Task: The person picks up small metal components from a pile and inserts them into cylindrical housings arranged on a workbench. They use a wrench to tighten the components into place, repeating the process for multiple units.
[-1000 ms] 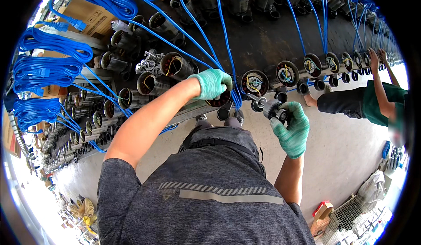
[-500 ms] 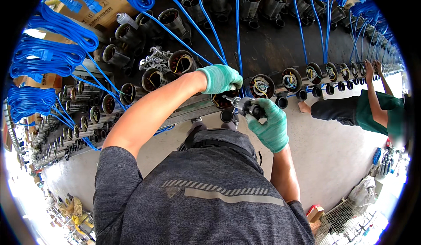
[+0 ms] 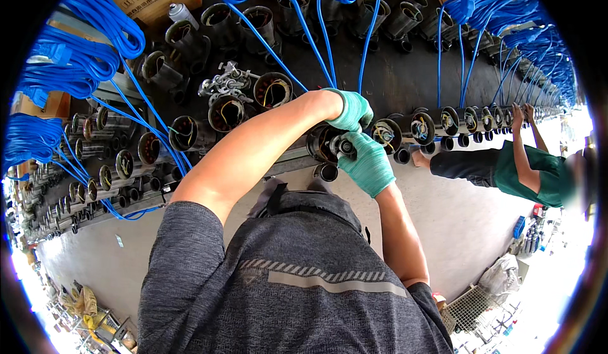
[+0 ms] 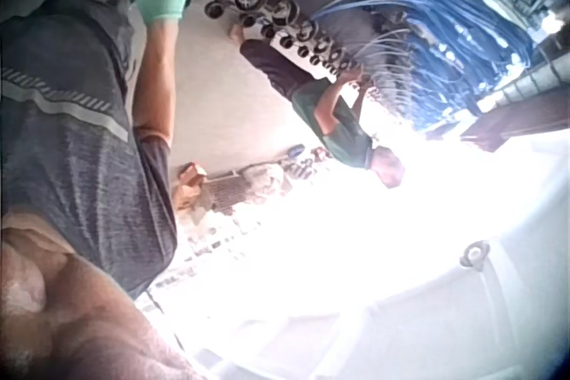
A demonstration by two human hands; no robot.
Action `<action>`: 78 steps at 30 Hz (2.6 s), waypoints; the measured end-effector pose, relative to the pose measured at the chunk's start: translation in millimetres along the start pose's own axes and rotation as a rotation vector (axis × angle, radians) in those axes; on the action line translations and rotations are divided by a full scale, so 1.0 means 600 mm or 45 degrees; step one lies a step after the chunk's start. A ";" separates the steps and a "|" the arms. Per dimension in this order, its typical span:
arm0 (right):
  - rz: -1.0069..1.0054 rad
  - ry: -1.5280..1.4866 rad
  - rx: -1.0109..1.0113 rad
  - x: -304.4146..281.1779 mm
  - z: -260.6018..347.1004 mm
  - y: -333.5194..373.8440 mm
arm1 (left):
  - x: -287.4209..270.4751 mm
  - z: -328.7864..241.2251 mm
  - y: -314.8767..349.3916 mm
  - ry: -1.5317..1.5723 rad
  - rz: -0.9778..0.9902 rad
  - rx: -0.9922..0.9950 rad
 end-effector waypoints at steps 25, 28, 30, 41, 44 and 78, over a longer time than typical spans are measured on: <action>-0.085 -0.141 -0.149 0.017 0.008 0.030 | 0.128 0.116 0.255 0.415 -1.338 -0.302; -0.094 0.019 -0.336 0.026 0.022 0.034 | 0.254 0.149 0.250 0.166 -0.989 -0.573; -0.084 0.076 -0.368 0.032 0.019 0.032 | 0.301 0.174 0.221 0.071 -0.954 -0.683; -0.001 -0.010 -0.456 0.038 -0.006 0.018 | 0.351 0.103 0.200 0.181 -0.548 -0.953; 0.002 -0.051 -0.470 0.040 -0.013 0.017 | 0.403 0.070 0.214 0.218 -0.470 -0.977; -0.259 -0.086 -0.074 0.046 0.134 0.071 | -0.024 0.449 0.394 -0.121 -0.554 -0.643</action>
Point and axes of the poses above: each hand's wrist, its own y-axis away from the middle knuckle, its own x-axis out of the palm, z = x × y, the point moved 6 cm from there along -y, towards the middle knuckle, and after that the axes turned 1 degree about -x, right-handed, at the moved point
